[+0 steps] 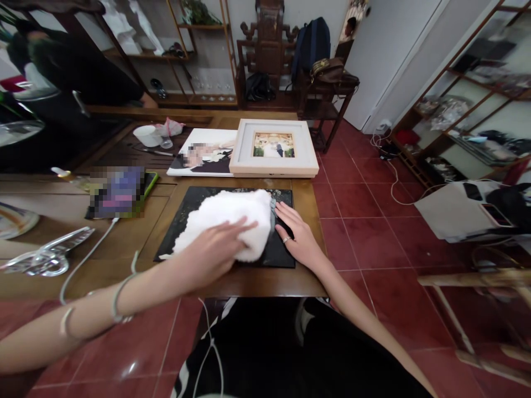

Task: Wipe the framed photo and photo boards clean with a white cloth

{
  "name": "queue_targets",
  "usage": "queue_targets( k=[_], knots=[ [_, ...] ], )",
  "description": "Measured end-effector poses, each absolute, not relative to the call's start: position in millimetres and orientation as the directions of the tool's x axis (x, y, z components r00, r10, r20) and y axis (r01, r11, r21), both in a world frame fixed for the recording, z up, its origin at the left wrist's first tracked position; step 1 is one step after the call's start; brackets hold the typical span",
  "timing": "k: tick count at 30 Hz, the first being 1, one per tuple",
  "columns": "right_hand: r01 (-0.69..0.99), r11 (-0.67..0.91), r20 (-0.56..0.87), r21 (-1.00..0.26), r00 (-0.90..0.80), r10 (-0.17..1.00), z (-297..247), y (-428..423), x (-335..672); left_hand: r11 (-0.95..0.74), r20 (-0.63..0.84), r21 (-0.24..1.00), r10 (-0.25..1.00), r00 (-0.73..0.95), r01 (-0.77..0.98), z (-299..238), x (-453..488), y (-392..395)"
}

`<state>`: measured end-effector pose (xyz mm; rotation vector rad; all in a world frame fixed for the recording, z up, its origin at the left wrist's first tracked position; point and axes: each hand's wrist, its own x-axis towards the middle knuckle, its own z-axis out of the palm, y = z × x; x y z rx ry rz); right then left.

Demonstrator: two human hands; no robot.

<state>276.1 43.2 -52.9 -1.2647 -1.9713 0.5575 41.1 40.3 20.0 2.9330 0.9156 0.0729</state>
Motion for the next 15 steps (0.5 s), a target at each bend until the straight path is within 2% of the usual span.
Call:
queue_targets(
  k=[2, 3, 6, 10, 15],
  knots=[
    [0.595, 0.435, 0.347, -0.675, -0.264, 0.900, -54.1, 43.4, 276.3, -0.763, 0.023, 0.137, 0.640, 0.768, 0.632, 25.9, 48.4, 74.4],
    [0.599, 0.437, 0.350, -0.671, -0.264, 0.899, -54.8, 43.4, 276.3, -0.764, 0.007, 0.196, 0.628, 0.778, 0.615, 28.4, 55.2, 90.6],
    [0.622, 0.438, 0.356, -0.649, -0.260, 0.898, -56.9, 43.2, 276.6, -0.822, 0.031, 0.258, 0.533, 0.846, 0.508, 34.2, 84.6, 127.6],
    [0.643, 0.441, 0.360, -0.626, -0.262, 0.895, -57.8, 42.1, 276.6, -0.871, 0.020, 0.279, 0.426, 0.904, 0.404, 33.4, 117.1, 141.1],
    [0.628, 0.441, 0.355, -0.642, -0.266, 0.896, -55.9, 42.2, 276.0, -0.836, -0.032, 0.233, 0.503, 0.864, 0.496, 23.4, 99.0, 129.5]
  ],
)
